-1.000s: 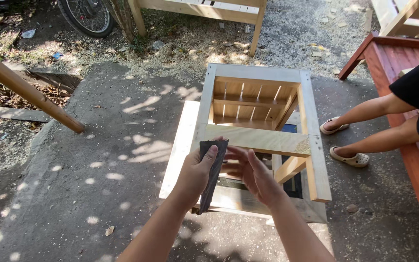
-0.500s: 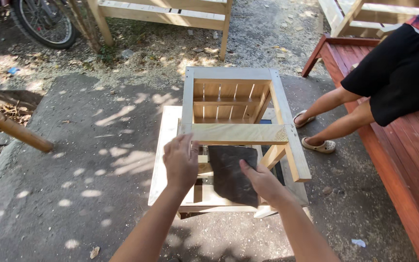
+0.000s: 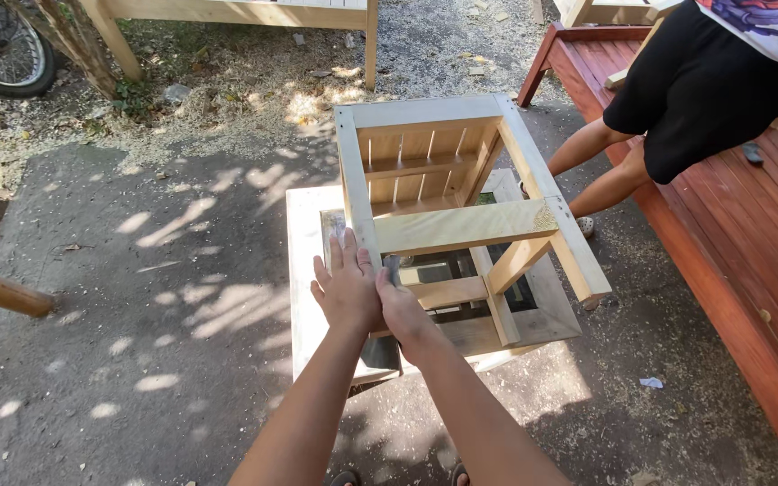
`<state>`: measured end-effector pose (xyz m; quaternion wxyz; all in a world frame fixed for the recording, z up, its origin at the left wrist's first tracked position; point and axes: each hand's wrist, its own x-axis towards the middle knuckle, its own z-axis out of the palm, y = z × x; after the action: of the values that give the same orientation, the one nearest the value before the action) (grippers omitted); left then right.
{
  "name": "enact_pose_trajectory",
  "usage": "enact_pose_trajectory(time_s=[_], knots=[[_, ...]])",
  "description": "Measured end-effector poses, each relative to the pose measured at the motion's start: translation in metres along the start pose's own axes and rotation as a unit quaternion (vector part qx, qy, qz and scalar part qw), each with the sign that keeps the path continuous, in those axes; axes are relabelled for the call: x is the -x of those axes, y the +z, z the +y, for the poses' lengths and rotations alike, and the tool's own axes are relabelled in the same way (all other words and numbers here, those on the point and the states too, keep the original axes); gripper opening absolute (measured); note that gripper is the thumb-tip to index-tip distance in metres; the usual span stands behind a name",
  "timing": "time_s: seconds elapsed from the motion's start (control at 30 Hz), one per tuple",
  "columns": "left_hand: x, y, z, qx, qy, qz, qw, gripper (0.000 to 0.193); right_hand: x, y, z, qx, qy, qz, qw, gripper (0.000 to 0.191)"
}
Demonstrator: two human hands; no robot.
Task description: The person sands a small wooden stool frame with sandpaper, rubbing the top rails, edges and legs while steadying the frame with the other hand. They rotate and reposition the stool to reach different sides, then run their hands over the sanded surfaces at the end.
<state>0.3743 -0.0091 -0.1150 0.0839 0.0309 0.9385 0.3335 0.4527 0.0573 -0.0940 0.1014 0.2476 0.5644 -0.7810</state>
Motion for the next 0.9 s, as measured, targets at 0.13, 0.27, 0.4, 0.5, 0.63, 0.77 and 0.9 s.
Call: enact_pose_trajectory(time_s=[0.13,0.27,0.4,0.5,0.63,0.77,0.9], knots=[[-0.016,0.005,-0.003,-0.004,0.011,0.027,1.0,0.058,0.01,0.01,-0.001,0.061,-0.112,0.006,0.992,0.068],[-0.021,0.01,-0.009,0.024,0.026,0.042,0.998,0.057,0.003,0.015,0.002,-0.013,0.037,0.031,0.999,0.072],[-0.025,0.015,-0.015,0.059,0.021,0.032,0.998,0.056,-0.006,0.012,0.001,0.067,0.005,0.021,0.998,0.073],[-0.029,0.016,-0.016,0.057,0.026,0.036,0.997,0.056,-0.006,0.012,-0.001,0.06,0.029,0.026,0.997,0.078],[-0.036,0.017,-0.019,0.04,0.03,0.017,0.999,0.056,-0.005,0.016,0.001,0.056,0.053,0.061,0.995,0.066],[-0.044,0.015,-0.019,0.017,0.063,0.026,0.998,0.056,-0.007,0.016,0.01,0.161,-0.015,0.052,0.985,0.067],[-0.049,0.012,-0.018,0.02,0.058,0.013,0.998,0.056,-0.01,0.014,0.021,0.069,0.04,0.063,0.995,0.063]])
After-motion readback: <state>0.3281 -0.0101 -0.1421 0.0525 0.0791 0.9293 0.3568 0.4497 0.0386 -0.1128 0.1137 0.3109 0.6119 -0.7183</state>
